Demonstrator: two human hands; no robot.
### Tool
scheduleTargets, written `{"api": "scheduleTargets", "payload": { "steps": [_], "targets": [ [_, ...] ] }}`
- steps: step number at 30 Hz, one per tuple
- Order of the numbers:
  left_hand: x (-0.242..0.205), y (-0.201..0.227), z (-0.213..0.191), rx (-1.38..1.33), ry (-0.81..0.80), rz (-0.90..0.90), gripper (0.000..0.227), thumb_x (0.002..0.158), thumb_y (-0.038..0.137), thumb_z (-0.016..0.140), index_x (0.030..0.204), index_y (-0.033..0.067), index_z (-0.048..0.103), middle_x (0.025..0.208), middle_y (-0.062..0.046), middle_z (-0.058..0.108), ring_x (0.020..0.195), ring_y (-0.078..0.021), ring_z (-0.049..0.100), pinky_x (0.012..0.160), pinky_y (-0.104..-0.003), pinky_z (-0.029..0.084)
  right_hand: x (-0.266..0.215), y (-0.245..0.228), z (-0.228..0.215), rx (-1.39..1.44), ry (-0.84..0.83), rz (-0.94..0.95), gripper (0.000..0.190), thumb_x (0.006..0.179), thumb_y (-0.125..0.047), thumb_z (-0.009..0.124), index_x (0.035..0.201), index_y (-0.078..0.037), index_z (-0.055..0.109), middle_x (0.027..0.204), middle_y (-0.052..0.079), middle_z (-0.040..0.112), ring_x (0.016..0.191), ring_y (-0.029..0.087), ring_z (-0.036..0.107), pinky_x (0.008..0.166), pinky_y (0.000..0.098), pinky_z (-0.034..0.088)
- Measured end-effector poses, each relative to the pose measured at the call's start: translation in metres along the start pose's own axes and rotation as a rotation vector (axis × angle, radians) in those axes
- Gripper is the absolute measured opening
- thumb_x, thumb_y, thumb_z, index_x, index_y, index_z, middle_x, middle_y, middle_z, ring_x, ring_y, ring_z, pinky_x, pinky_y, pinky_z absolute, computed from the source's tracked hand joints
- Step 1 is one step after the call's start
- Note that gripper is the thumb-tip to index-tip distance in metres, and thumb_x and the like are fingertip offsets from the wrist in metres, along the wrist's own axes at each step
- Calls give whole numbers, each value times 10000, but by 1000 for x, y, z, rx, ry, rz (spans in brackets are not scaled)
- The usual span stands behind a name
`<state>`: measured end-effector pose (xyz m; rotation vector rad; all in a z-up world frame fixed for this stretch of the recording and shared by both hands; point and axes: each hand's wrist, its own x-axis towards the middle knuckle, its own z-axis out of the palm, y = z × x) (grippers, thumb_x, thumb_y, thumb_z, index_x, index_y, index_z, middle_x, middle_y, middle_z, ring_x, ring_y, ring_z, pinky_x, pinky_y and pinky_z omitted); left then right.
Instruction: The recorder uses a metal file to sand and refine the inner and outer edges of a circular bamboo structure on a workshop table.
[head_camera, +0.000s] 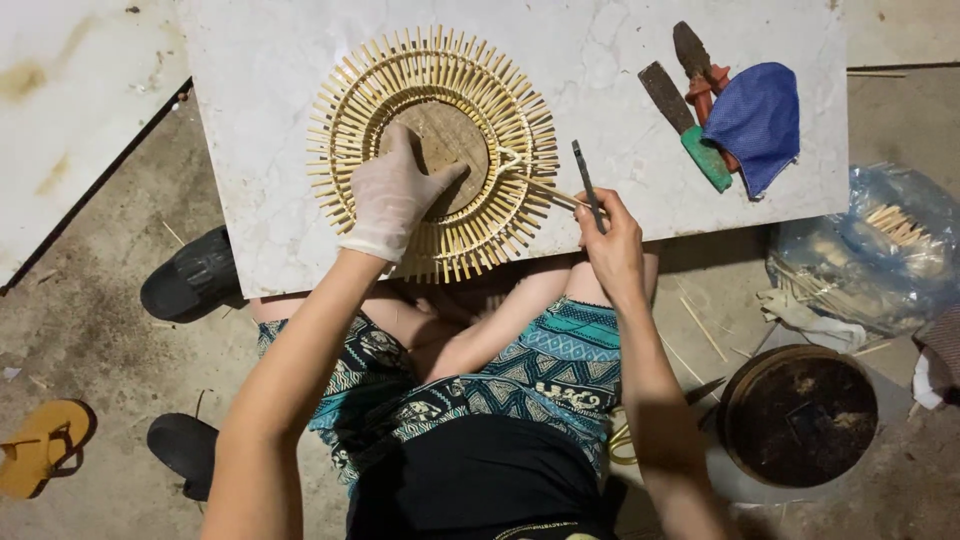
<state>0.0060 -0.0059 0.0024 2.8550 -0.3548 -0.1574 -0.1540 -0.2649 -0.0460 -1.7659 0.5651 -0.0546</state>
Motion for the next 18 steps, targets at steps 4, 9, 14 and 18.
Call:
{"api": "scheduleTargets", "payload": {
  "steps": [4, 9, 14, 18],
  "targets": [
    [-2, 11, -31, 92, -7, 125, 836, 756, 707, 835, 1145, 25, 547, 922, -171, 694, 738, -332, 688, 606, -442, 535, -3, -9, -15, -15, -12, 61, 189, 1018, -145, 641, 1181, -51, 649, 860, 17, 657, 625, 57, 552, 525, 232, 443],
    [-10, 8, -23, -14, -23, 400, 812, 771, 548, 829, 1393, 106, 553, 1377, -228, 560, 1229, -375, 577, 1018, -576, 447, 2, -2, -49, -176, -52, 163, 283, 1079, -306, 571, 1106, -42, 669, 777, 67, 623, 626, 124, 541, 537, 313, 432],
    [-17, 2, 6, -100, 25, 529, 1097, 749, 704, 799, 1555, 71, 408, 1528, -326, 360, 1428, -501, 298, 1173, -655, 149, 5, -82, -38, -640, -456, 70, 511, 1028, -506, 447, 1074, -85, 734, 757, 157, 711, 702, 312, 697, 656, 457, 528],
    [-15, 5, 2, -59, -5, 488, 1014, 770, 687, 795, 1516, 103, 434, 1518, -282, 395, 1392, -504, 318, 1185, -644, 183, 27, -82, -23, -807, -490, 29, 542, 1028, -512, 444, 994, -59, 739, 707, 209, 696, 677, 389, 697, 676, 501, 526]
  ]
}}
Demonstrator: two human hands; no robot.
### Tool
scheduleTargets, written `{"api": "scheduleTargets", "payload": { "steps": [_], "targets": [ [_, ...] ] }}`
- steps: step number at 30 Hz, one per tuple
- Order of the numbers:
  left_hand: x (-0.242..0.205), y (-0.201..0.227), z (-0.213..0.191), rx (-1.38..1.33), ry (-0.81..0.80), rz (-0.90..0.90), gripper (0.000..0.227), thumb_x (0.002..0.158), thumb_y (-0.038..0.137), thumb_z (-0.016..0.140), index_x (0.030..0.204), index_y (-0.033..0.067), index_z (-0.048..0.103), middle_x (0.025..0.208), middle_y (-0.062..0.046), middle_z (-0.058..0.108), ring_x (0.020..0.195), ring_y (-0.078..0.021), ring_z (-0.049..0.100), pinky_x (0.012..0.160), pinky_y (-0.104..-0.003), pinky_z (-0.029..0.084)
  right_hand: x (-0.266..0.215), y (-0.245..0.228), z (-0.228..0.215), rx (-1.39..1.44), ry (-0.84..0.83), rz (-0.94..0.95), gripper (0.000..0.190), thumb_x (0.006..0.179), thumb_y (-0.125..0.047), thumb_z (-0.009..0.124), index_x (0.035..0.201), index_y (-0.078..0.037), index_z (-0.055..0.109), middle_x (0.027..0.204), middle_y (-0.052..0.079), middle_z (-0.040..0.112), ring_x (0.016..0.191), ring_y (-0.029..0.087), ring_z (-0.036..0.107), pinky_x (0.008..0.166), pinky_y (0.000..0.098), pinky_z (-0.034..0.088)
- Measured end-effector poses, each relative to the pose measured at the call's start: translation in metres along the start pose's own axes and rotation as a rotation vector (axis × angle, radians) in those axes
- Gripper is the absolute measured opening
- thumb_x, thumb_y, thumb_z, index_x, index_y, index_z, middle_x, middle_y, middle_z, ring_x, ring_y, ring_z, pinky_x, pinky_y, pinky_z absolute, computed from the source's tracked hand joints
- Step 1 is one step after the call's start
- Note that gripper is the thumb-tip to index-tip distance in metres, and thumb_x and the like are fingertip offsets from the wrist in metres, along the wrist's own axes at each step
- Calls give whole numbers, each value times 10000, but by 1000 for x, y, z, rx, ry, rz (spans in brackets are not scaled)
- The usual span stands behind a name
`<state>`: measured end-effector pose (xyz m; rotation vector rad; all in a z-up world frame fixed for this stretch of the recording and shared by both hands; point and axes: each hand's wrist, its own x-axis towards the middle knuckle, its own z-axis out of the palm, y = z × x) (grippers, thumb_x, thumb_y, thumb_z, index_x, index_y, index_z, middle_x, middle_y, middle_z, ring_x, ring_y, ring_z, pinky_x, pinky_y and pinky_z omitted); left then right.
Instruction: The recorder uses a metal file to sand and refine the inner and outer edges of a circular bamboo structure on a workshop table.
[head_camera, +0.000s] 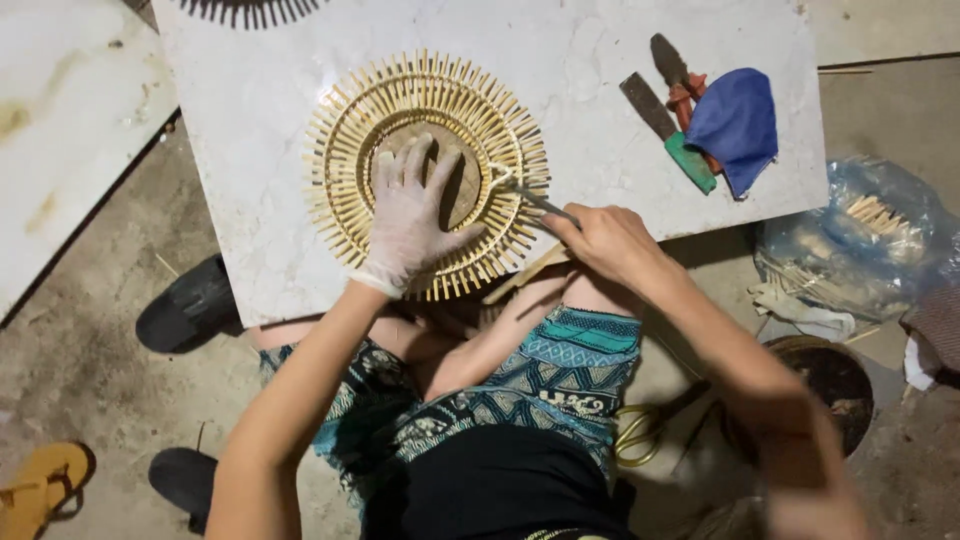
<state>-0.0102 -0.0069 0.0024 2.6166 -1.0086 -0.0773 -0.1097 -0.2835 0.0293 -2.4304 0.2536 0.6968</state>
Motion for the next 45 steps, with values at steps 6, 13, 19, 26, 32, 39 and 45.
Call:
{"api": "scheduleTargets", "payload": {
  "steps": [6, 13, 19, 26, 32, 39, 45],
  "targets": [
    [-1, -3, 7, -2, 29, 6, 1000, 755, 657, 803, 1521, 126, 441, 1525, -259, 410, 1415, -471, 333, 1195, -639, 202, 14, 0, -11, -186, 7, -112, 612, 1035, -547, 485, 862, -22, 747, 691, 242, 680, 693, 437, 686, 690, 518, 541],
    [2, -4, 5, 1, 34, -4, 1039, 720, 647, 820, 1527, 128, 423, 1510, -258, 404, 1406, -471, 332, 1185, -652, 201, 24, 18, 4, -243, 24, -105, 563, 1022, -511, 523, 877, 0, 712, 671, 257, 672, 658, 455, 682, 651, 542, 544],
    [1, -2, 2, -10, 29, -2, 1031, 731, 636, 826, 1536, 135, 423, 1525, -255, 386, 1413, -470, 329, 1194, -650, 203, 25, 44, 12, -86, 77, -99, 471, 1023, -435, 566, 960, 1, 733, 732, 217, 696, 684, 383, 688, 646, 481, 538],
    [-2, -1, 6, 16, -6, -20, 1014, 731, 644, 837, 1523, 151, 439, 1550, -246, 361, 1388, -479, 320, 1192, -638, 215, -7, 73, 33, 694, 300, -12, 352, 1067, -314, 598, 1152, -5, 743, 814, 54, 631, 743, 136, 550, 664, 322, 457],
    [-4, -5, 13, 35, 58, 19, 1033, 742, 636, 840, 1541, 132, 422, 1579, -257, 338, 1427, -467, 319, 1199, -641, 215, 11, 66, 76, 769, 471, -25, 329, 1051, -287, 609, 1141, 2, 738, 918, 16, 694, 845, 90, 597, 750, 270, 497],
    [-5, -6, 14, -1, 51, 20, 1033, 747, 638, 834, 1552, 146, 415, 1599, -250, 330, 1448, -459, 302, 1213, -634, 209, 16, 45, 76, 757, 461, 38, 310, 1047, -277, 611, 1135, -14, 751, 875, 20, 703, 823, 91, 602, 740, 258, 494],
    [-5, -11, 12, -22, 55, 49, 1038, 787, 659, 793, 1553, 94, 381, 1584, -286, 301, 1433, -494, 297, 1179, -662, 188, 14, 48, 81, 737, 434, -5, 306, 1045, -272, 622, 1142, -10, 745, 786, -33, 631, 737, 60, 530, 649, 253, 456]
  ]
}}
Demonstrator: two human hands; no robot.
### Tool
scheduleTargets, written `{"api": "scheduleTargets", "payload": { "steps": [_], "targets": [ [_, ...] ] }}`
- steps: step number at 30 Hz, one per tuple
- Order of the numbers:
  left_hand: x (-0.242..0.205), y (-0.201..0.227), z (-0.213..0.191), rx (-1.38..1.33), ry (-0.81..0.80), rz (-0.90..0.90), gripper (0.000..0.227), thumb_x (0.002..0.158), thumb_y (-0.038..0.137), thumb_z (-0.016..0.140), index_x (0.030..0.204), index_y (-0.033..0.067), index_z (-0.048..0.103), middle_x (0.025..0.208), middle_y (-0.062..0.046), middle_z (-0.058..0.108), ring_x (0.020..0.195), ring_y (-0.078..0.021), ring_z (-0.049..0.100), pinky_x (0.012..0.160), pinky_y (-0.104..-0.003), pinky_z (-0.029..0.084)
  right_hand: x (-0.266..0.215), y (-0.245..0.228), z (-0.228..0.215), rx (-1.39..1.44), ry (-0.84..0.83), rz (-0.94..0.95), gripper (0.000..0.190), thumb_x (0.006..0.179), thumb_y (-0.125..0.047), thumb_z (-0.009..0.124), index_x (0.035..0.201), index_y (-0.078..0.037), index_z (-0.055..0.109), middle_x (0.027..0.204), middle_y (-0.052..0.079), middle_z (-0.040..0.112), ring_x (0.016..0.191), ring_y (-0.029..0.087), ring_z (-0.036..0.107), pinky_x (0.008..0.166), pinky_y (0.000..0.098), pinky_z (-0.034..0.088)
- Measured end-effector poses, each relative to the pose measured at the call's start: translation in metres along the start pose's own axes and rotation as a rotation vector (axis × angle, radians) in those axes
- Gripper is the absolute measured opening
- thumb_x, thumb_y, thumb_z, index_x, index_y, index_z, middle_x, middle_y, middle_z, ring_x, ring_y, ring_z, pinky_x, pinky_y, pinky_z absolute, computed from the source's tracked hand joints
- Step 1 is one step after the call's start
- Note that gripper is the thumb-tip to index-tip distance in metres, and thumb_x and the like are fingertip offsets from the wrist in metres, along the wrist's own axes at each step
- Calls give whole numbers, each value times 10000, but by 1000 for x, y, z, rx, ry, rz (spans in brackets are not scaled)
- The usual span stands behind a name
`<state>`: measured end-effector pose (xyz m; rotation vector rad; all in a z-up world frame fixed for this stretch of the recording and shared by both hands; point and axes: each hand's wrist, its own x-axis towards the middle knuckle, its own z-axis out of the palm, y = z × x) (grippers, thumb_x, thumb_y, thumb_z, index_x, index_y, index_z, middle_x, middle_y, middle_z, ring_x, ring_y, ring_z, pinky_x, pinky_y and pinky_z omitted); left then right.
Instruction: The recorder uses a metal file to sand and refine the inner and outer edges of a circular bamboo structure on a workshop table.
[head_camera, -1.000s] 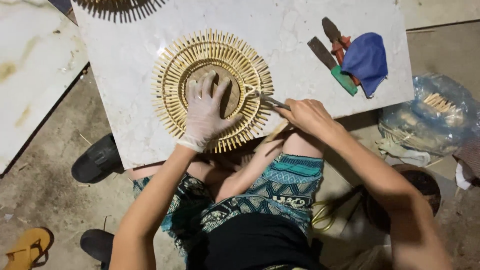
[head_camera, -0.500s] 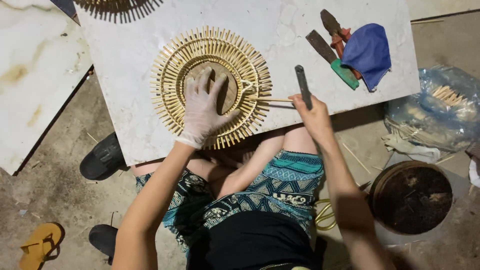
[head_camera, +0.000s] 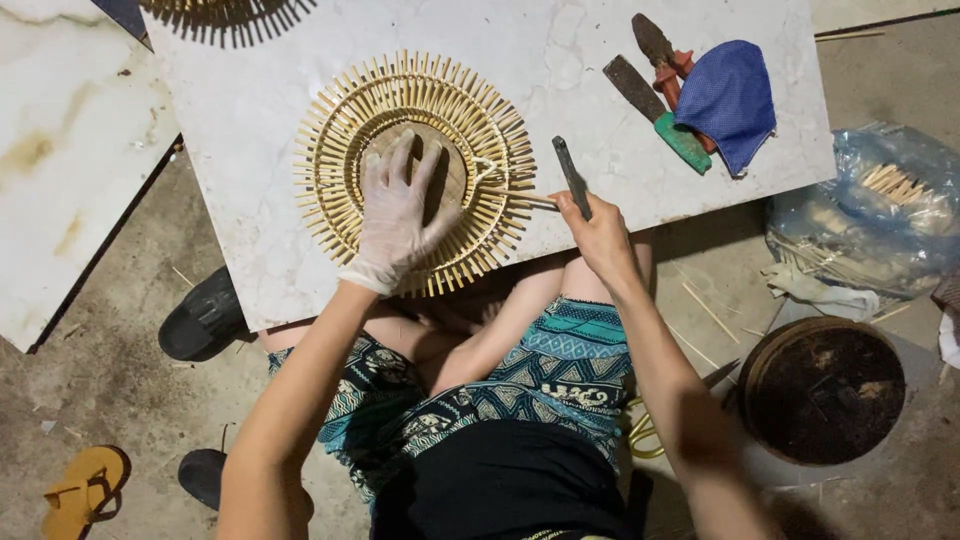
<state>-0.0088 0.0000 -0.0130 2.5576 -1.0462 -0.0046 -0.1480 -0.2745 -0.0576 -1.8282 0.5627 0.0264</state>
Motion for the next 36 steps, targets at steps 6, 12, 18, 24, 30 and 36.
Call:
{"api": "scheduleTargets", "payload": {
  "steps": [6, 12, 18, 24, 30, 36],
  "targets": [
    [11, -14, -26, 28, -51, 70, 723, 924, 344, 701, 1574, 140, 459, 1559, -269, 446, 1400, -460, 452, 1194, -530, 352, -2, -8, -1, 49, -4, 106, 304, 1030, -291, 629, 1152, -48, 765, 668, -67, 471, 564, 38, 364, 478, 255, 300],
    [15, -12, -11, 38, -100, 112, 499, 975, 251, 718, 1430, 109, 571, 1281, -220, 614, 1049, -437, 608, 880, -490, 519, -4, -1, -12, 108, 34, 160, 283, 1028, -312, 645, 1113, -70, 766, 668, -77, 515, 525, 24, 405, 443, 233, 308],
    [4, 7, 19, 32, 249, -98, 455, 991, 190, 729, 1418, 125, 584, 1269, -203, 610, 1102, -402, 595, 947, -480, 504, -16, 0, -10, 226, 35, 223, 274, 1029, -284, 638, 1109, -53, 762, 721, -64, 552, 511, 19, 426, 429, 223, 322],
    [6, 12, 10, 36, 275, -202, 478, 942, 208, 759, 1385, 121, 603, 1231, -192, 619, 1097, -395, 583, 953, -477, 494, -10, 1, 3, 292, 22, 187, 265, 1029, -260, 632, 1123, -47, 759, 756, -64, 562, 509, 13, 408, 426, 223, 303],
    [6, 15, 11, 58, 291, -167, 461, 963, 205, 757, 1389, 116, 606, 1237, -182, 616, 1101, -394, 575, 960, -483, 482, -11, 2, 9, 208, 53, 152, 272, 1036, -268, 645, 1111, -37, 770, 690, -72, 514, 524, 14, 388, 443, 228, 300],
    [3, 13, 13, 52, 297, -172, 481, 945, 200, 756, 1395, 119, 605, 1256, -189, 608, 1123, -394, 566, 987, -485, 470, -10, -2, 8, 194, 38, 117, 280, 1027, -289, 648, 1108, -47, 763, 690, -85, 538, 537, 13, 439, 456, 214, 350]
  ]
}}
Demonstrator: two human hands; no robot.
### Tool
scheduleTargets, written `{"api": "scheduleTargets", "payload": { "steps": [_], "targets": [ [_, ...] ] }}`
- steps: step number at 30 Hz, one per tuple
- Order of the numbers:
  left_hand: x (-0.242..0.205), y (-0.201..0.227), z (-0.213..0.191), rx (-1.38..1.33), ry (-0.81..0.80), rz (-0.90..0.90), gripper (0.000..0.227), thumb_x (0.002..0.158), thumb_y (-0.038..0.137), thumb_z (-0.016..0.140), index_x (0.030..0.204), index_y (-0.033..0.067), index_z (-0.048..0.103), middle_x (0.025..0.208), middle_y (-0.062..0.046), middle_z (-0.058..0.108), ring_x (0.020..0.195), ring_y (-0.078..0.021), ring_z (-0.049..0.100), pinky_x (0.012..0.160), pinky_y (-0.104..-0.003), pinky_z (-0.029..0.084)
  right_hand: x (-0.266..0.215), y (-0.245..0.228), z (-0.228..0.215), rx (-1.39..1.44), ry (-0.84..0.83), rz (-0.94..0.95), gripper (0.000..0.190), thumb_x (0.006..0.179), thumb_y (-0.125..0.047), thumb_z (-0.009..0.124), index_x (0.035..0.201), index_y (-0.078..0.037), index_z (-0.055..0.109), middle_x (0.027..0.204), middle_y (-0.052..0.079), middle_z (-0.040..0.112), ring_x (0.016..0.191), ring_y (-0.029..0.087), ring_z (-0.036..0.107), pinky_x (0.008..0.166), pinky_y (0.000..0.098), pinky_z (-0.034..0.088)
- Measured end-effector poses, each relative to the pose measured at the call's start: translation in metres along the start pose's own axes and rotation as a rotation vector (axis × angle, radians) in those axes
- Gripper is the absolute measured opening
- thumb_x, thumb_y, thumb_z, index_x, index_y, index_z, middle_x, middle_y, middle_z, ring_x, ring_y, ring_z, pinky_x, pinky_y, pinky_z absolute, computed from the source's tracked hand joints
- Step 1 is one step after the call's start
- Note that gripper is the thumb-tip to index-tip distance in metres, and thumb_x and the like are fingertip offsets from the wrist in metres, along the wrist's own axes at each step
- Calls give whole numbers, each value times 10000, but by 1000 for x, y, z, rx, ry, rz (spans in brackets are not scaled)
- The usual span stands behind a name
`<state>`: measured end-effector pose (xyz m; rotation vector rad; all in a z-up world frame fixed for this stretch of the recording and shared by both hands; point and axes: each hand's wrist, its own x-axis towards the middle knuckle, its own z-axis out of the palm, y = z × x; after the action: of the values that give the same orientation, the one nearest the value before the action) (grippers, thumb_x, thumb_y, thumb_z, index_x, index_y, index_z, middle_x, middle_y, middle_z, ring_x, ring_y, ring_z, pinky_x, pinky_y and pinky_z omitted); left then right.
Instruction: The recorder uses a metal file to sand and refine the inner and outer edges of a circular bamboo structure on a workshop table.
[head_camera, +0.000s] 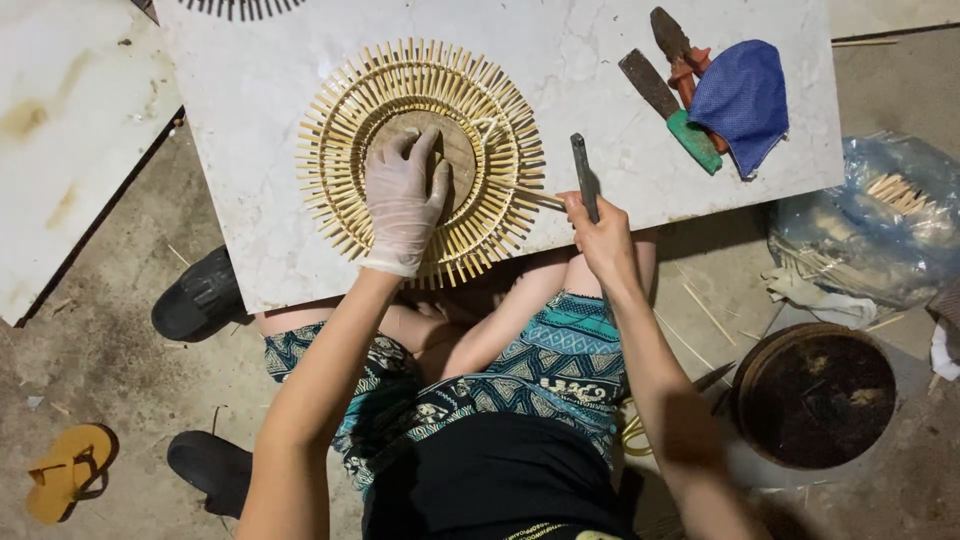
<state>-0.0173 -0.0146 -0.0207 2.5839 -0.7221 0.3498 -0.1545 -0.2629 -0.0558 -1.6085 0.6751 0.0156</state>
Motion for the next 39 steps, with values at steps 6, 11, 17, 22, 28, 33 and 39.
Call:
{"api": "scheduleTargets", "payload": {
  "steps": [6, 11, 17, 22, 28, 33, 39],
  "targets": [
    [5, 6, -24, 15, -231, -36, 802, 958, 491, 770, 1543, 52, 441, 1373, -280, 515, 1197, -442, 502, 1029, -562, 410, 14, 1, -28, -137, 25, 204, 386, 1015, -431, 604, 944, -67, 711, 597, -22, 504, 477, 77, 421, 403, 269, 307],
    [0, 7, -30, 26, -305, 70, 1162, 733, 706, 807, 1564, 52, 326, 1557, -300, 338, 1436, -444, 321, 1153, -618, 246, 6, -51, -34, -691, -362, 111, 588, 1062, -567, 447, 893, -74, 718, 592, -32, 543, 536, 131, 523, 501, 365, 410],
    [-6, -3, -16, -10, -254, 104, 1128, 751, 614, 835, 1587, 49, 330, 1554, -315, 359, 1442, -447, 351, 1140, -578, 303, 5, -60, -10, -938, -493, -172, 476, 1015, -489, 490, 965, -87, 739, 600, 138, 624, 537, 301, 606, 583, 474, 492],
    [-4, -5, -14, -15, -183, 142, 1108, 748, 593, 851, 1583, 63, 350, 1527, -299, 379, 1377, -457, 396, 1124, -576, 333, 11, -66, -4, -1057, -653, -95, 505, 1059, -469, 455, 960, -55, 726, 690, 199, 693, 620, 385, 682, 627, 504, 555],
    [-8, -8, -14, 1, -193, 126, 1101, 752, 597, 854, 1586, 76, 358, 1546, -280, 386, 1328, -446, 427, 1107, -580, 357, -10, -55, 6, -988, -625, -111, 514, 1009, -485, 507, 961, -33, 747, 734, 246, 703, 692, 435, 686, 693, 523, 538],
    [-12, -6, -17, 8, -158, 169, 1133, 743, 623, 850, 1589, 71, 337, 1544, -290, 378, 1365, -446, 417, 1085, -585, 354, -3, -31, 7, -1012, -679, -117, 537, 999, -510, 513, 997, -28, 750, 755, 245, 704, 661, 416, 685, 645, 511, 537],
    [-6, -16, -21, -40, -256, 201, 1143, 730, 631, 849, 1595, 87, 337, 1548, -274, 367, 1407, -439, 377, 1137, -579, 324, 33, -59, -7, -1013, -632, 68, 557, 1021, -547, 478, 1029, -55, 738, 729, 200, 732, 641, 357, 713, 610, 488, 562]
  ]
}}
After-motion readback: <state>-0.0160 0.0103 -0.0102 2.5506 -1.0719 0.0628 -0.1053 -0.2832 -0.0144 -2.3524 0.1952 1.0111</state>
